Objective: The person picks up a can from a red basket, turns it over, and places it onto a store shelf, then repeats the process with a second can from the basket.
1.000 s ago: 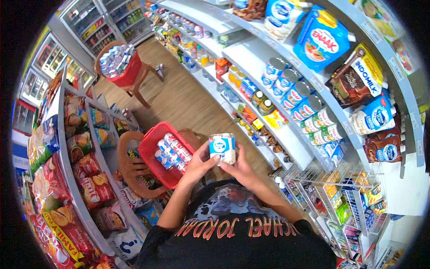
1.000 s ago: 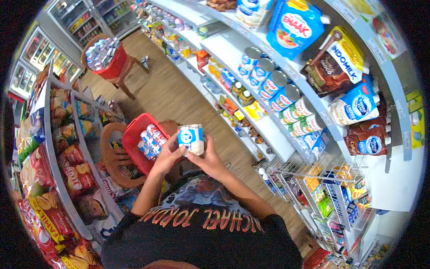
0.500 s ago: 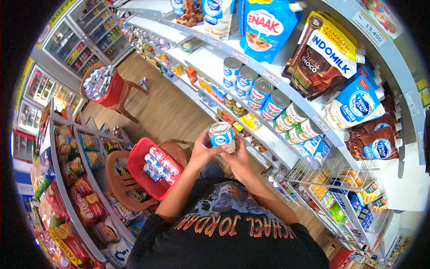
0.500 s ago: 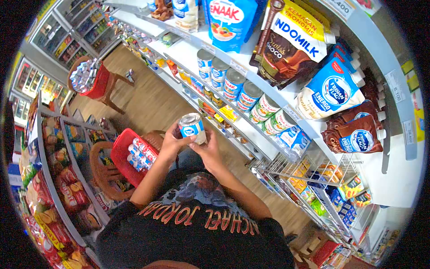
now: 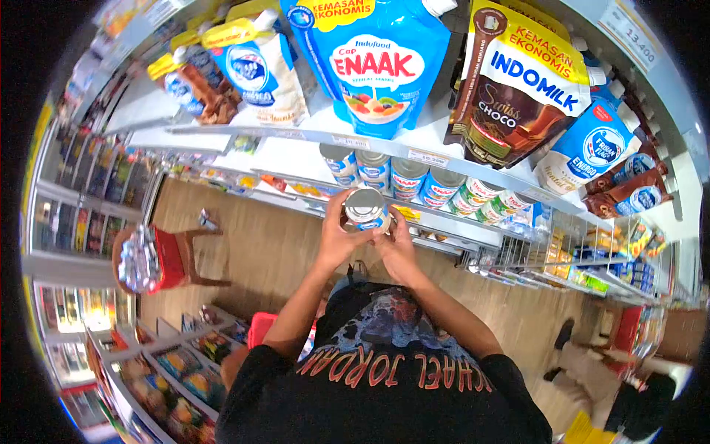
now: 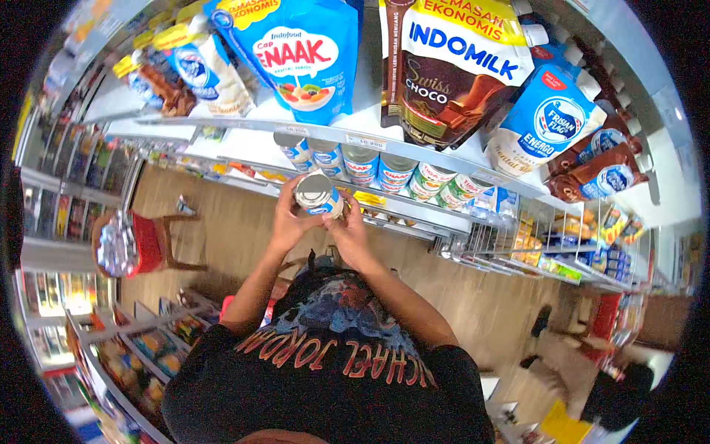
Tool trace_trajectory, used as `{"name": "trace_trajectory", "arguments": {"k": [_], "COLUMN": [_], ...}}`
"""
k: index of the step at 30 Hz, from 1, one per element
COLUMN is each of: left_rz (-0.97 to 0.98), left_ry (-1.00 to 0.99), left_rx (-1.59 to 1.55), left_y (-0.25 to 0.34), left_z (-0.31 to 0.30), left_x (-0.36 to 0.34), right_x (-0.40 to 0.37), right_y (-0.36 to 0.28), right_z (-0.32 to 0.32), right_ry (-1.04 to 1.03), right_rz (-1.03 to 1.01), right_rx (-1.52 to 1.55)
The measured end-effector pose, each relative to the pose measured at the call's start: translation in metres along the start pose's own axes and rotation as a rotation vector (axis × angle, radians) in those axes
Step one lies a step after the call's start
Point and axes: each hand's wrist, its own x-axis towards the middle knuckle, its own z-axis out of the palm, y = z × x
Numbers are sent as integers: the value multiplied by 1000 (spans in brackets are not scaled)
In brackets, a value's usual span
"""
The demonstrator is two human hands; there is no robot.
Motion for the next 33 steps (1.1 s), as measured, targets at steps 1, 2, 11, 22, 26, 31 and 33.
{"name": "trace_trajectory", "arguments": {"k": [1,2,11,22,26,31,33], "left_rz": [100,202,253,463,532,532,610], "left_ry": [-7,-12,-127,-214,-199,-213,-203], "left_rx": [89,174,282,403,518,482,515], "left_y": [0,-3,-31,-47,-41,-50,-47], "left_z": [-5,-10,-39,-45,-45,-44,-43], "left_x": [8,14,45,50,49,50,50], "right_x": [6,11,41,50,54,54,55], "right_y": [7,13,68,75,78,79,78], "right_z": [3,7,16,25,24,22,22], "right_ry": [23,51,198,239,262,260,279], "right_rz": [-18,-33,-147,-235,-250,-254,-246], "right_rx": [9,12,175,347,374,351,358]}}
